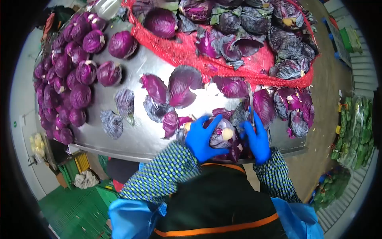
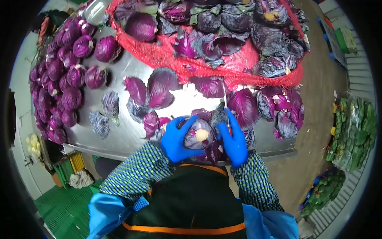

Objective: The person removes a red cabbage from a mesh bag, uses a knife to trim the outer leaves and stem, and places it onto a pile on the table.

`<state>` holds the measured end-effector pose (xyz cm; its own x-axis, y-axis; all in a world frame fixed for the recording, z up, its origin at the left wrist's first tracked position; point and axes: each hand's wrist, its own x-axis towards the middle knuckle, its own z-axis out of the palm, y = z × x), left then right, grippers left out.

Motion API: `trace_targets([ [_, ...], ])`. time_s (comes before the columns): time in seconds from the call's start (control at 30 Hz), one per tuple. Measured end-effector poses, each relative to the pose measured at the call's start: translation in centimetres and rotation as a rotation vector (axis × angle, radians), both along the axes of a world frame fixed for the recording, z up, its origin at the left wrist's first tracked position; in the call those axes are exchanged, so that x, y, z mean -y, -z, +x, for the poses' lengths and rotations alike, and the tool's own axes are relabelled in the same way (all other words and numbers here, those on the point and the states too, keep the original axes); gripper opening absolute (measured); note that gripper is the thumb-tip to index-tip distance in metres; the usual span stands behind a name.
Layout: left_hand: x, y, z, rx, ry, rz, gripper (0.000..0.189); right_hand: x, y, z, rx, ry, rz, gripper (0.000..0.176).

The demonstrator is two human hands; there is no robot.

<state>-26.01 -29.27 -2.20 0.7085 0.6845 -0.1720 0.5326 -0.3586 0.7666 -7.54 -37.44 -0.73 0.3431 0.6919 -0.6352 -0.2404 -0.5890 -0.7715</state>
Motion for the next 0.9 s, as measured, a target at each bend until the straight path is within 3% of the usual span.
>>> trace_targets([
  [0.03, 0.8, -0.2, 0.2, -0.055, -0.066, -0.047, 0.094, 1.6, 1.2, 0.1, 0.202, -0.112, 0.169, 0.049],
  [0.13, 2.8, 0.1, 1.7, -0.078, -0.168, 0.07, 0.094, 5.0, -0.1, -1.0, 0.592, -0.384, 0.26, 0.048],
  [0.2, 3.4, 1.3, 2.1, 0.025, -0.204, -0.059, 0.096, 5.9, -0.6, -1.4, 0.623, -0.402, 0.228, 0.047],
  [0.37, 3.7, 1.6, 2.2, 0.033, -0.181, -0.034, 0.098, 5.5, -1.0, -0.4, 0.701, -0.615, 0.131, 0.042],
  [0.47, 4.1, 1.6, 2.6, 0.023, -0.188, 0.004, 0.098, 4.8, 0.1, -0.2, 0.772, -0.601, 0.058, 0.039],
  [0.5, 4.4, 1.7, 2.6, 0.024, -0.189, 0.003, 0.098, 4.4, 1.6, 0.4, 0.772, -0.603, 0.057, 0.039],
  [0.57, 5.1, 1.9, 2.3, 0.028, -0.161, 0.139, 0.097, 3.1, 4.6, 1.8, 0.652, -0.292, 0.265, 0.042],
  [0.6, 5.0, 1.9, 2.0, 0.023, -0.158, 0.143, 0.097, 3.1, 4.7, 1.4, 0.647, -0.288, 0.269, 0.042],
  [0.67, 4.1, 1.9, 1.5, 0.116, -0.17, -0.045, 0.098, 2.0, 4.1, 0.6, 0.19, -0.222, -0.019, 0.044],
  [0.7, 3.5, 2.6, 0.9, 0.265, -0.192, -0.116, 0.101, 1.6, 5.6, 0.3, -0.045, -0.087, -0.012, 0.034],
  [0.73, 2.5, 2.6, 0.0, 0.289, -0.176, -0.3, 0.107, 1.0, 5.5, 0.7, -0.047, -0.107, 0.0, 0.034],
  [0.8, 1.7, 1.1, -1.6, 0.358, -0.141, -0.391, 0.109, -0.3, 5.2, 1.7, 0.407, -0.254, 0.049, 0.021],
  [0.83, 1.7, -0.9, -1.8, 0.37, -0.162, -0.371, 0.11, -0.7, 4.3, 1.8, 0.426, -0.237, 0.138, 0.014],
  [0.87, 1.9, -2.6, -1.5, 0.411, -0.242, -0.441, 0.11, -1.4, 2.4, 1.7, 0.274, -0.166, 0.046, 0.02],
  [0.9, 1.6, -3.5, -1.3, 0.354, -0.253, -0.259, 0.108, -2.1, -0.5, 1.2, 0.226, -0.177, 0.125, 0.027],
])
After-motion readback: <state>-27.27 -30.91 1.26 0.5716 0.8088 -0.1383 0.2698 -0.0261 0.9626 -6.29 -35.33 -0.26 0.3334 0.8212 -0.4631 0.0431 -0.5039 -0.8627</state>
